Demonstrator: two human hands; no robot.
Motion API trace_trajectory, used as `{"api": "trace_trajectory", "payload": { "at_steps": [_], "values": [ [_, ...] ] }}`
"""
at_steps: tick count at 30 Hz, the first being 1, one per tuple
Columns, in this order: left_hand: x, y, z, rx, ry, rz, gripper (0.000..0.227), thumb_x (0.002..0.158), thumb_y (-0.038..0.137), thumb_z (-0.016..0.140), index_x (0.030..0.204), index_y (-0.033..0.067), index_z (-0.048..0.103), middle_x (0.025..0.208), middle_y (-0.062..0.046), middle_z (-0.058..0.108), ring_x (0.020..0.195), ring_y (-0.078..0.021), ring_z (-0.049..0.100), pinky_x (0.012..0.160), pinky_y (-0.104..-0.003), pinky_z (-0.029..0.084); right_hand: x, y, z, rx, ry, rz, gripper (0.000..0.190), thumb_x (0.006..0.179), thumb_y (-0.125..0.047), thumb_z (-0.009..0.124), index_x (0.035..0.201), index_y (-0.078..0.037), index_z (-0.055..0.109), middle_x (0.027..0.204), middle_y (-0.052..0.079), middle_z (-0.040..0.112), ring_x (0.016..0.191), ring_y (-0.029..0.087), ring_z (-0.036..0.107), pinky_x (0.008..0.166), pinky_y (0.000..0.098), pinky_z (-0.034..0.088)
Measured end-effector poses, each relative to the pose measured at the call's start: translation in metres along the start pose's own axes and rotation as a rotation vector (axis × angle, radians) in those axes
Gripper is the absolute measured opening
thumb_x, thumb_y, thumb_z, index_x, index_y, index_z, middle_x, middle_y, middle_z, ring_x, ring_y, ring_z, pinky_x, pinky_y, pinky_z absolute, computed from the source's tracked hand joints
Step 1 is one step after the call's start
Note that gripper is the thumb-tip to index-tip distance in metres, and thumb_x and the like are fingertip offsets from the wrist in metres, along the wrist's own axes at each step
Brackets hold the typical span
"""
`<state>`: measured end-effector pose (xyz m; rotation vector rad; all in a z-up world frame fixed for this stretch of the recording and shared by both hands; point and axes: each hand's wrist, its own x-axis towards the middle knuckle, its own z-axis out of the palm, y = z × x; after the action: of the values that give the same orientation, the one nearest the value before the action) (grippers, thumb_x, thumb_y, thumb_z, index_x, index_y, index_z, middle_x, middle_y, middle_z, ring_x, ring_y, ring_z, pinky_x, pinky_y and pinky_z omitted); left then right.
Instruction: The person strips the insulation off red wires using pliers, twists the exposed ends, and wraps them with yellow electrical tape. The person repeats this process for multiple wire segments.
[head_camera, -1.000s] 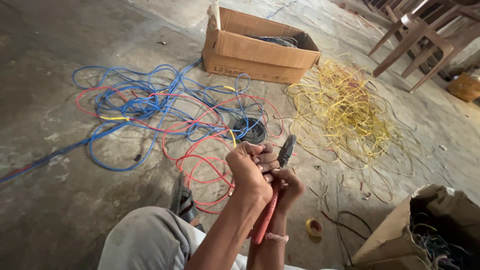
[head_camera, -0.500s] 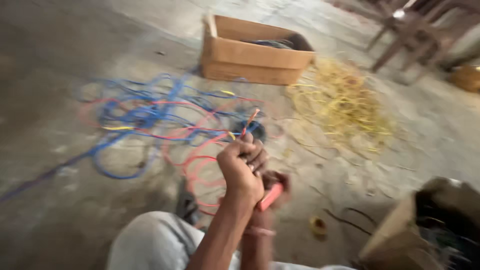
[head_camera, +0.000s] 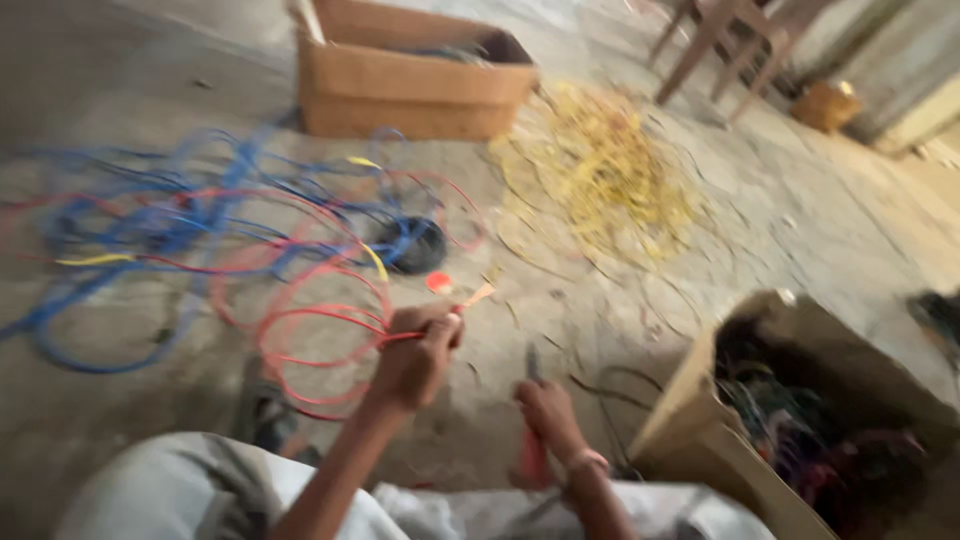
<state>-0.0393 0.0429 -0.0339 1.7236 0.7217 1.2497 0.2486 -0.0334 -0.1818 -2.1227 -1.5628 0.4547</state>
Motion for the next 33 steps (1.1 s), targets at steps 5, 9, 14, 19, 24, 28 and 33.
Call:
{"api": "trace_trajectory", "payload": {
  "at_steps": [5, 9, 14, 19, 24, 28, 33],
  "values": [
    [-0.008, -0.011, 0.023, 0.098, -0.088, -0.047, 0.030, 0.091, 0.023, 0.045, 0.073, 0.0045, 0.060, 0.063, -0.015, 0.059, 0.062, -0.0312, 0.061, 0.062, -0.044, 0.044, -0.011, -0.027, 0.033, -0.046, 0.056, 0.262, 0.027, 0.082, -0.021, 0.062, 0.097, -0.002, 0.073, 0.083, 0.028, 0.068, 0.082, 0.044, 0.071, 0.069, 0.0504, 0.055],
    [-0.012, -0.008, 0.046, 0.134, -0.104, 0.119, 0.026, 0.095, 0.020, 0.046, 0.083, 0.0038, 0.062, 0.071, -0.015, 0.062, 0.066, -0.0299, 0.062, 0.064, -0.043, 0.046, -0.038, -0.034, 0.032, -0.074, 0.182, -0.061, 0.022, 0.078, -0.019, 0.069, 0.077, 0.003, 0.069, 0.083, 0.030, 0.067, 0.082, 0.049, 0.064, 0.077, 0.0550, 0.052],
    [-0.020, -0.006, 0.049, 0.172, -0.115, -0.082, 0.020, 0.088, 0.018, 0.056, 0.086, 0.0008, 0.065, 0.064, -0.016, 0.062, 0.058, -0.0273, 0.063, 0.059, -0.041, 0.048, -0.035, -0.037, 0.034, -0.168, 0.121, -0.087, 0.015, 0.078, -0.014, 0.067, 0.089, -0.003, 0.067, 0.095, 0.023, 0.066, 0.095, 0.044, 0.063, 0.083, 0.0535, 0.051],
    [-0.026, -0.003, 0.050, 0.206, -0.153, -0.035, 0.020, 0.089, 0.017, 0.056, 0.088, -0.0001, 0.065, 0.068, -0.017, 0.063, 0.060, -0.0287, 0.065, 0.059, -0.042, 0.048, -0.053, -0.061, 0.012, -0.105, 0.103, -0.043, 0.024, 0.081, -0.018, 0.069, 0.096, 0.000, 0.066, 0.097, 0.025, 0.065, 0.094, 0.044, 0.063, 0.083, 0.0513, 0.052],
    [-0.027, -0.006, 0.049, 0.284, -0.168, 0.114, 0.017, 0.089, 0.013, 0.056, 0.092, -0.0016, 0.064, 0.082, -0.017, 0.065, 0.069, -0.0297, 0.065, 0.064, -0.041, 0.049, -0.086, -0.099, -0.069, 0.051, -0.020, 0.100, 0.041, 0.081, -0.031, 0.079, 0.101, 0.003, 0.068, 0.084, 0.024, 0.073, 0.081, 0.038, 0.072, 0.079, 0.0434, 0.055],
    [-0.027, -0.020, 0.059, 0.292, -0.211, 0.108, 0.013, 0.089, 0.011, 0.058, 0.092, -0.0012, 0.063, 0.084, -0.016, 0.065, 0.071, -0.0280, 0.066, 0.066, -0.040, 0.051, -0.129, -0.101, -0.145, 0.218, 0.219, 0.034, 0.025, 0.080, -0.016, 0.075, 0.098, 0.001, 0.074, 0.081, 0.017, 0.075, 0.074, 0.021, 0.073, 0.067, 0.0336, 0.058],
    [-0.041, -0.050, 0.076, 0.382, -0.241, 0.064, 0.012, 0.090, 0.012, 0.061, 0.091, 0.0004, 0.064, 0.083, -0.016, 0.064, 0.072, -0.0311, 0.065, 0.067, -0.041, 0.050, -0.207, -0.023, -0.256, 0.138, 0.447, 0.077, 0.013, 0.086, -0.008, 0.074, 0.097, -0.001, 0.076, 0.085, 0.003, 0.076, 0.074, 0.007, 0.072, 0.067, 0.0241, 0.060]
  ]
}}
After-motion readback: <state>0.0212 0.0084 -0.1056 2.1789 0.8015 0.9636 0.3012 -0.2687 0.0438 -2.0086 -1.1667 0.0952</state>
